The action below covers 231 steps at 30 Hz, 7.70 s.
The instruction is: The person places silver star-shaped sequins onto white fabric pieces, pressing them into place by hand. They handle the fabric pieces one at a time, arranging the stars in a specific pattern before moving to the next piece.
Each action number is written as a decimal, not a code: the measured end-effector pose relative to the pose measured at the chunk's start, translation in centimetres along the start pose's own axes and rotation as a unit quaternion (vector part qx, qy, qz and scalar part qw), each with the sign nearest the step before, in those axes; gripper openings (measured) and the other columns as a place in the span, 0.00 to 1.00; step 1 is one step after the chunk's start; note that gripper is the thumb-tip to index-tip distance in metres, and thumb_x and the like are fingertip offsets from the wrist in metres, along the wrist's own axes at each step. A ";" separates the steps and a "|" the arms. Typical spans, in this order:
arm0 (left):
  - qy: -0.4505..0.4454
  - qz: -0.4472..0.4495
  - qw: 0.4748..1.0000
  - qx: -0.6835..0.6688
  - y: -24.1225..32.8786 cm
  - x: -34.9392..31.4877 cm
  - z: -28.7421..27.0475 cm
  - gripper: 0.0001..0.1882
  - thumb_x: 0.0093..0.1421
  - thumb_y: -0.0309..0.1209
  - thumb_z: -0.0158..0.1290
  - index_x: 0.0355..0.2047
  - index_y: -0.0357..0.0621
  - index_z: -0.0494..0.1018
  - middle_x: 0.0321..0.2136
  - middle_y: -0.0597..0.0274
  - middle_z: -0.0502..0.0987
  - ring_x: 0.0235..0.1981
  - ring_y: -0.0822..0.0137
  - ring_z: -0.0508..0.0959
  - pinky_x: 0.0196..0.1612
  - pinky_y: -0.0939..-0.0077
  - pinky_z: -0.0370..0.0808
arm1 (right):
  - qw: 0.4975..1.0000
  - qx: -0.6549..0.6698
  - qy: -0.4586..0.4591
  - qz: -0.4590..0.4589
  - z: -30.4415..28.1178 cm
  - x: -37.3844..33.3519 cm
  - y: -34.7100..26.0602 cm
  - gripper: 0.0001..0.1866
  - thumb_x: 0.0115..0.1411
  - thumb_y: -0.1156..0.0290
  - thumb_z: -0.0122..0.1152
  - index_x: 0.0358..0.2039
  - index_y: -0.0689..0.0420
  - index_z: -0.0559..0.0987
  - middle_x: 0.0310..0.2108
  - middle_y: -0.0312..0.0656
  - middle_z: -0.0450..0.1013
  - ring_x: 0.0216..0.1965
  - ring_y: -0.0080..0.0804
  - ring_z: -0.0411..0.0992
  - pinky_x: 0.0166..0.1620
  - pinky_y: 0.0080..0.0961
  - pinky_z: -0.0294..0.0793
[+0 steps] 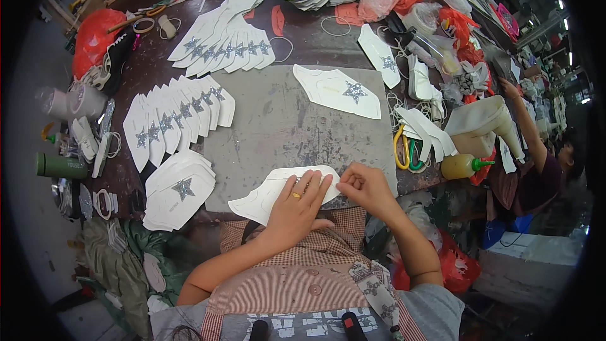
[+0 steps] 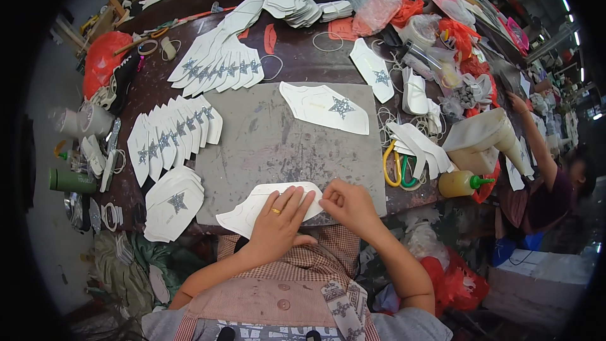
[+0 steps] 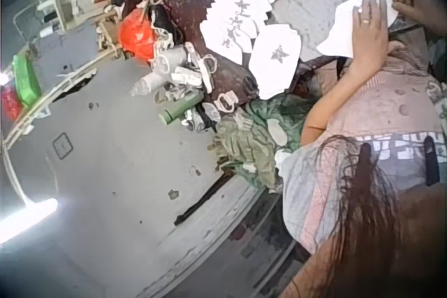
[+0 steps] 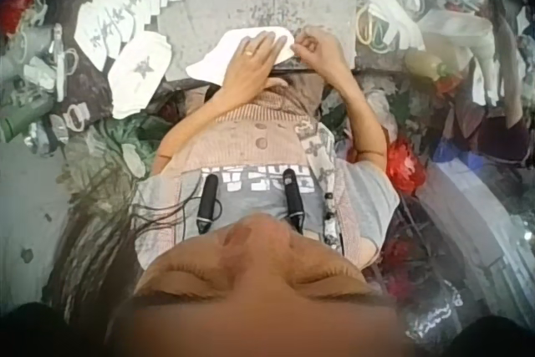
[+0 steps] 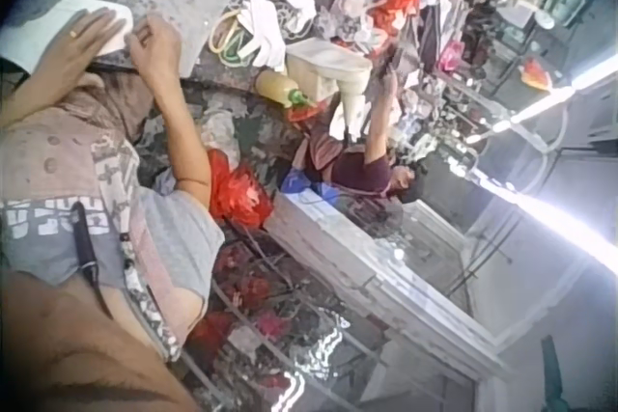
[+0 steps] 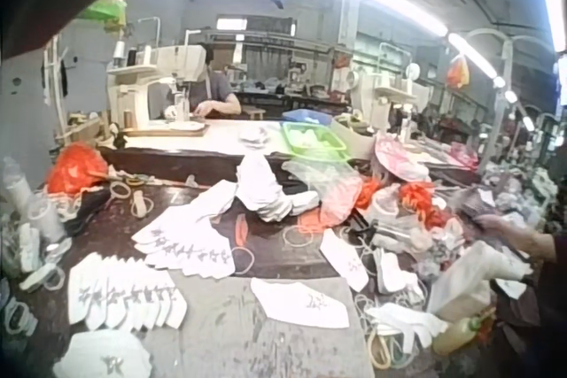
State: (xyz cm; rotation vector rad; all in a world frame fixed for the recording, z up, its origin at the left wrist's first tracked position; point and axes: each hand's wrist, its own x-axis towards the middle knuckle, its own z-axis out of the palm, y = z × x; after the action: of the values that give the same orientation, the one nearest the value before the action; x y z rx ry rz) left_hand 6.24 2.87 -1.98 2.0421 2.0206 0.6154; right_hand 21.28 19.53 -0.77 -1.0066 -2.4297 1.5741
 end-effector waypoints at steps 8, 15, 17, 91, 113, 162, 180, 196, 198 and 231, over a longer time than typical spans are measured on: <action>0.104 -0.144 0.984 0.031 -2.3 -2.5 -3.6 0.37 0.48 0.33 0.68 0.60 0.45 0.70 0.55 0.45 0.67 0.54 0.44 0.69 0.57 0.55 0.66 | 0.988 -0.070 0.030 -0.133 0.1 -1.2 -2.4 0.08 0.57 0.69 0.66 0.32 0.59 0.77 0.22 0.44 0.75 0.24 0.38 0.76 0.30 0.32 0.74; 0.134 -0.246 0.951 -0.129 -2.2 -5.2 -7.5 0.37 0.55 0.23 0.61 0.66 0.42 0.64 0.40 0.53 0.76 0.41 0.59 0.75 0.48 0.67 0.72 | 0.936 -0.079 0.331 -0.087 -6.3 3.2 0.2 0.13 0.59 0.72 0.65 0.43 0.65 0.80 0.33 0.47 0.78 0.34 0.36 0.77 0.38 0.30 0.74; 0.257 -0.302 0.903 -0.162 -3.3 -8.2 -10.5 0.38 0.57 0.21 0.57 0.68 0.38 0.59 0.30 0.62 0.74 0.31 0.70 0.72 0.42 0.74 0.72 | 0.846 -0.331 0.405 -0.099 -9.8 4.2 5.7 0.15 0.57 0.72 0.66 0.43 0.65 0.79 0.45 0.53 0.74 0.48 0.55 0.69 0.53 0.43 0.67; 0.067 -0.078 0.994 0.029 -2.0 -7.2 -1.4 0.40 0.38 0.48 0.68 0.52 0.43 0.71 0.66 0.37 0.59 0.57 0.54 0.69 0.55 0.65 0.69 | 0.979 0.089 -0.165 0.075 5.2 7.3 -6.8 0.09 0.61 0.70 0.65 0.32 0.65 0.83 0.19 0.35 0.75 0.17 0.14 0.67 0.20 0.15 0.65; 0.019 -0.124 0.989 0.076 -0.8 -5.4 -1.5 0.55 0.39 0.63 0.64 0.63 0.43 0.65 0.64 0.35 0.60 0.52 0.49 0.69 0.53 0.57 0.67 | 0.993 0.047 -0.060 0.090 0.1 4.8 -3.4 0.12 0.55 0.68 0.71 0.27 0.65 0.83 0.18 0.38 0.77 0.18 0.17 0.69 0.22 0.20 0.66; 0.197 -0.374 0.906 0.036 -12.4 -17.3 -13.0 0.48 0.50 0.20 0.60 0.71 0.40 0.50 0.72 0.49 0.48 0.72 0.49 0.52 0.72 0.58 0.49 | 0.862 -0.325 0.355 -0.156 -14.5 9.0 5.7 0.12 0.54 0.75 0.65 0.39 0.65 0.80 0.43 0.52 0.77 0.48 0.52 0.72 0.52 0.42 0.71; 0.262 0.019 0.965 -0.012 -2.5 -5.6 -9.5 0.29 0.54 0.30 0.65 0.57 0.46 0.72 0.62 0.38 0.64 0.59 0.42 0.69 0.59 0.52 0.69 | 0.789 -0.358 0.334 -0.371 -7.6 15.1 -2.3 0.04 0.56 0.76 0.54 0.25 0.57 0.70 0.23 0.46 0.67 0.28 0.48 0.71 0.32 0.43 0.70; 0.090 0.028 0.993 -0.073 -7.1 0.7 -3.3 0.24 0.57 0.49 0.62 0.46 0.44 0.77 0.65 0.49 0.64 0.57 0.51 0.72 0.56 0.55 0.68 | 0.791 -0.478 0.342 -0.170 -13.1 0.9 8.7 0.08 0.51 0.75 0.63 0.32 0.62 0.78 0.37 0.46 0.73 0.45 0.47 0.68 0.49 0.44 0.68; 0.111 0.047 0.990 -0.072 -6.9 0.7 -3.9 0.20 0.58 0.46 0.62 0.41 0.43 0.78 0.63 0.48 0.66 0.54 0.53 0.74 0.55 0.55 0.69 | 0.793 -0.482 0.334 -0.165 -13.4 1.0 8.8 0.09 0.50 0.73 0.64 0.33 0.62 0.78 0.37 0.45 0.73 0.44 0.46 0.69 0.48 0.43 0.68; 0.174 0.006 0.985 -0.005 -1.1 -7.3 -3.7 0.23 0.48 0.34 0.68 0.46 0.45 0.78 0.53 0.49 0.74 0.53 0.52 0.74 0.54 0.54 0.71 | 0.987 -0.059 0.102 -0.107 -3.9 3.8 -7.8 0.13 0.59 0.71 0.66 0.41 0.66 0.81 0.37 0.50 0.80 0.37 0.36 0.79 0.42 0.26 0.75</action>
State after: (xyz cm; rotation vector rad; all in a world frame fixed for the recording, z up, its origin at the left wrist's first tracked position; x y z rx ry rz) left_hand 3.84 -4.83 -0.28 2.0592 2.1785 1.0467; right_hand 16.09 22.73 6.59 -0.8427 -2.4185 1.2106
